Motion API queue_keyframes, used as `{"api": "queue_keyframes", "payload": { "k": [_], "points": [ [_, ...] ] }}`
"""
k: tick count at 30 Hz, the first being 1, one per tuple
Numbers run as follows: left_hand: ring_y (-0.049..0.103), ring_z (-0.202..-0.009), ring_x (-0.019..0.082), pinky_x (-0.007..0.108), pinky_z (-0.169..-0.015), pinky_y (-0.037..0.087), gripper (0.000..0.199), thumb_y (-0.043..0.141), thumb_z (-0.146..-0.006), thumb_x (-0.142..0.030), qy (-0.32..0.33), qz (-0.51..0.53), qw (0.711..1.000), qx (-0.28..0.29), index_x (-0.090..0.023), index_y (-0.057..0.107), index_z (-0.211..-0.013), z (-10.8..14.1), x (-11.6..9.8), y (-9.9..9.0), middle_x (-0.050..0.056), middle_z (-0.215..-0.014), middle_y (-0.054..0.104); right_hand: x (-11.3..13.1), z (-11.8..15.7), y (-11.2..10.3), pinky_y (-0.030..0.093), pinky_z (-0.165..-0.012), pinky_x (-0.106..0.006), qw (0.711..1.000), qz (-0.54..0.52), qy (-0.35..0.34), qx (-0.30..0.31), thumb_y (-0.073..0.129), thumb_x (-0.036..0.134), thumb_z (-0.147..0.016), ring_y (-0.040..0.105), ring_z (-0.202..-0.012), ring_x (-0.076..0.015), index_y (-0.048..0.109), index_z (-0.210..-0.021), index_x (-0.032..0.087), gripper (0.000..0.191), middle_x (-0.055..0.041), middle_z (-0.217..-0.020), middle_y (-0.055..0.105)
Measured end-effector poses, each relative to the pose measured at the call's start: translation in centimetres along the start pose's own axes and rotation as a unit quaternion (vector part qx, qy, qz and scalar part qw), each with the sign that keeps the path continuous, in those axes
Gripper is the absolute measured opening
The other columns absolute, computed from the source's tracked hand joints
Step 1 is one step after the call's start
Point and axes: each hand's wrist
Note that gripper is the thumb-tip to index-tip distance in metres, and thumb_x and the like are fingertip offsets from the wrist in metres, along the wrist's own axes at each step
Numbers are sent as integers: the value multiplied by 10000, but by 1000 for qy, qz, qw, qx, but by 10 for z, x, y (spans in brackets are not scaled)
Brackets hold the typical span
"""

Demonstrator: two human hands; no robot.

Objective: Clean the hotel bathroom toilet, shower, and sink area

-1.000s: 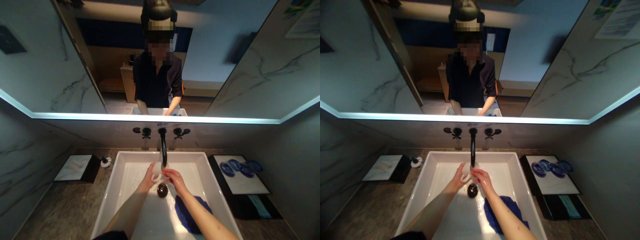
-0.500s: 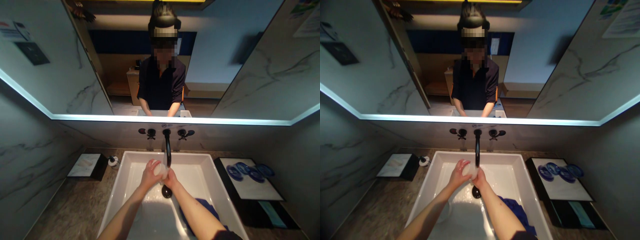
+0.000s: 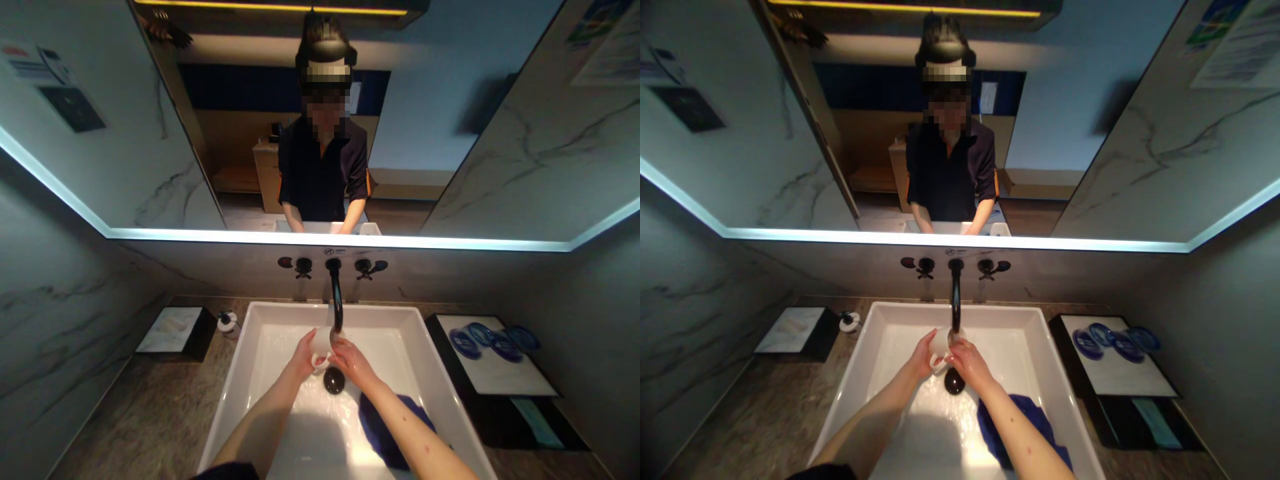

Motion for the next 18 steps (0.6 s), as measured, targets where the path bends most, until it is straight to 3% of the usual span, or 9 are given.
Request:
{"api": "queue_keyframes", "payload": {
  "k": [2,5,8,10,13,16,18],
  "points": [
    [608,-616,170,274,-575,513,430,521,-897,-544,-20,-30,999,11,-126,612,-934,0,1,-2,82,-753,658,0,-3,-4,452,-898,-343,999,25,7,31,451,455,-962,649,-958,-243,723,-837,191,399,-104,-939,745],
    [628,-641,192,326,-614,548,540,514,-885,-634,-34,-99,995,0,-114,647,-942,3,-1,-16,104,-786,678,2,-11,4,438,-765,-304,998,15,52,10,395,401,-976,646,-800,-213,700,-820,179,408,-89,-848,737],
    [617,-634,219,338,-593,532,571,583,-839,-646,-4,-194,979,-57,-85,682,-886,11,-9,-39,123,-740,675,7,-19,19,414,-707,-294,998,3,69,4,349,398,-982,622,-740,-202,674,-773,175,446,-80,-787,719],
    [639,-733,253,364,-684,549,442,656,-813,-543,41,-254,961,-104,-102,698,-825,24,-17,-59,125,-745,683,11,-23,28,407,-702,-290,998,0,59,20,357,409,-981,613,-725,-198,662,-743,180,450,-69,-752,705],
    [619,-1063,292,395,-1015,473,76,721,-698,-234,117,-330,921,-170,-174,691,-735,62,-28,-92,111,-886,716,21,-24,36,403,-720,-293,996,42,36,66,390,402,-979,629,-761,-211,669,-748,184,423,-78,-773,713],
    [556,-1196,341,438,-1170,298,193,643,-543,-43,151,-395,878,-225,-199,660,-658,118,-24,-123,126,-948,712,28,-20,39,407,-743,-301,985,120,9,123,390,369,-989,657,-816,-231,692,-783,181,410,-105,-837,734],
    [584,-1111,401,510,-1126,319,257,623,-461,-18,143,-428,859,-241,-197,654,-642,154,-12,-137,139,-870,699,30,-16,40,410,-750,-310,979,146,-4,141,409,354,-986,667,-831,-244,707,-803,177,391,-120,-855,743]
  ]
}}
Point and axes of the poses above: each hand's wrist, its own z-axis away from the middle knuckle, its own y-axis out of the palm, x = y × z
